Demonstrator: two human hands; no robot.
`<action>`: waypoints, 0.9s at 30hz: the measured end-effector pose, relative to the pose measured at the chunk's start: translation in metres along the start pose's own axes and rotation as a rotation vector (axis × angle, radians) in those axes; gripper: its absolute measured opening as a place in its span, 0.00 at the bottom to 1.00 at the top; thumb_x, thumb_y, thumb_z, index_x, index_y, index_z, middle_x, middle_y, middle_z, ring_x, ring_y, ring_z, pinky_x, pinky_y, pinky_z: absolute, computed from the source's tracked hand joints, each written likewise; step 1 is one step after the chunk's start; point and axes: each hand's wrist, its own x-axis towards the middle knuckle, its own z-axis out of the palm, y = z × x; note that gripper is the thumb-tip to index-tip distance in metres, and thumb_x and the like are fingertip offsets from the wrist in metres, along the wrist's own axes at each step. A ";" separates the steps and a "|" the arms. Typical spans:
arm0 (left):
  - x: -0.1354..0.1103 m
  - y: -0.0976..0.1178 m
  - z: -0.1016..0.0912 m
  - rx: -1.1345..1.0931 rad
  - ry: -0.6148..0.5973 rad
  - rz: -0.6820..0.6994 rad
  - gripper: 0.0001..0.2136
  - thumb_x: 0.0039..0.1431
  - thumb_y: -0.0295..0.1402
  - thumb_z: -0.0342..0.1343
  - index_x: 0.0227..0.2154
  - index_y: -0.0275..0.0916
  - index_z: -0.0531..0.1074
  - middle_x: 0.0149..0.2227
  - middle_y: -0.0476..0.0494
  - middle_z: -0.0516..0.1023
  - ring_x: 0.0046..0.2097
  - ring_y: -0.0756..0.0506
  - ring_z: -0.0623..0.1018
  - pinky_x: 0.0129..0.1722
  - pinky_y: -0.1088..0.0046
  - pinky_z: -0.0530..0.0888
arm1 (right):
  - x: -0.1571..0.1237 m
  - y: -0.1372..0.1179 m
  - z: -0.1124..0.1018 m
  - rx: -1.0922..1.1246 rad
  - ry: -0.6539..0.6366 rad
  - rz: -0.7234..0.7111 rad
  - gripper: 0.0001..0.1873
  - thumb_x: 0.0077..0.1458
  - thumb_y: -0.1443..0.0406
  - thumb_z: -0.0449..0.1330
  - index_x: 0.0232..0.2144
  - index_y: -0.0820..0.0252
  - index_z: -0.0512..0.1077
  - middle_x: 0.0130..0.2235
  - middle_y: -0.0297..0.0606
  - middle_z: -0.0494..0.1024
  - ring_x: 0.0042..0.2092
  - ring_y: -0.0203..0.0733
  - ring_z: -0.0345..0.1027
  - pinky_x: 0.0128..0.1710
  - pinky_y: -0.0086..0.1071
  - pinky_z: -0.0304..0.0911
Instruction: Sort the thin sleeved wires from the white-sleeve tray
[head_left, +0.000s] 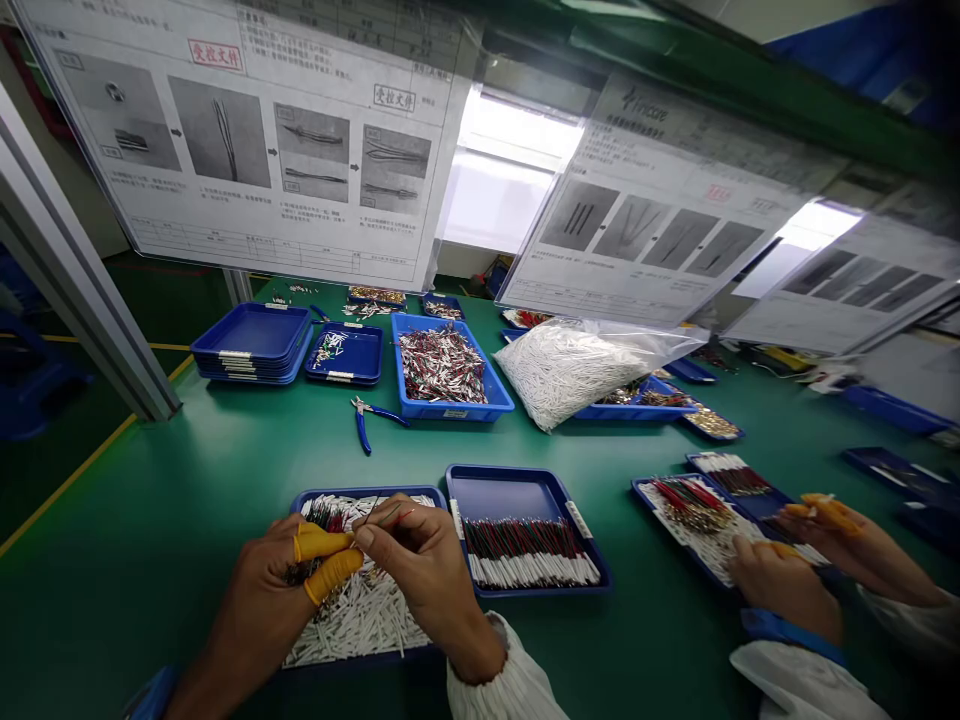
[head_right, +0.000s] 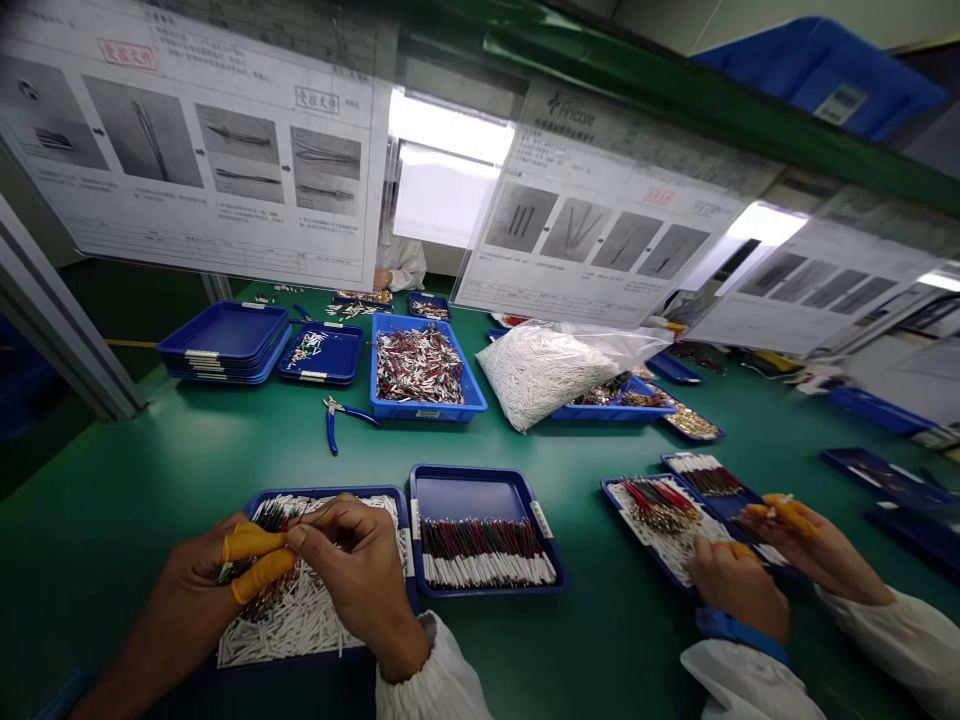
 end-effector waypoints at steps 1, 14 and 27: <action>0.000 0.000 0.000 0.004 0.004 -0.014 0.11 0.54 0.48 0.63 0.27 0.49 0.83 0.20 0.52 0.76 0.26 0.47 0.75 0.34 0.70 0.76 | 0.000 -0.001 0.000 0.005 0.014 -0.005 0.06 0.50 0.61 0.73 0.28 0.58 0.83 0.31 0.36 0.76 0.34 0.39 0.69 0.33 0.31 0.65; -0.003 0.004 -0.001 0.035 0.025 0.133 0.06 0.58 0.38 0.61 0.29 0.47 0.81 0.24 0.52 0.79 0.28 0.49 0.76 0.29 0.75 0.73 | 0.000 0.003 0.002 0.122 0.035 0.083 0.10 0.41 0.62 0.77 0.23 0.59 0.81 0.28 0.32 0.77 0.30 0.35 0.69 0.30 0.27 0.66; -0.003 0.004 -0.003 0.025 0.052 0.007 0.05 0.54 0.40 0.63 0.30 0.48 0.82 0.27 0.51 0.83 0.30 0.47 0.80 0.33 0.71 0.77 | 0.001 0.001 0.002 0.053 0.103 0.065 0.13 0.42 0.60 0.77 0.23 0.60 0.80 0.23 0.32 0.78 0.24 0.32 0.66 0.25 0.26 0.62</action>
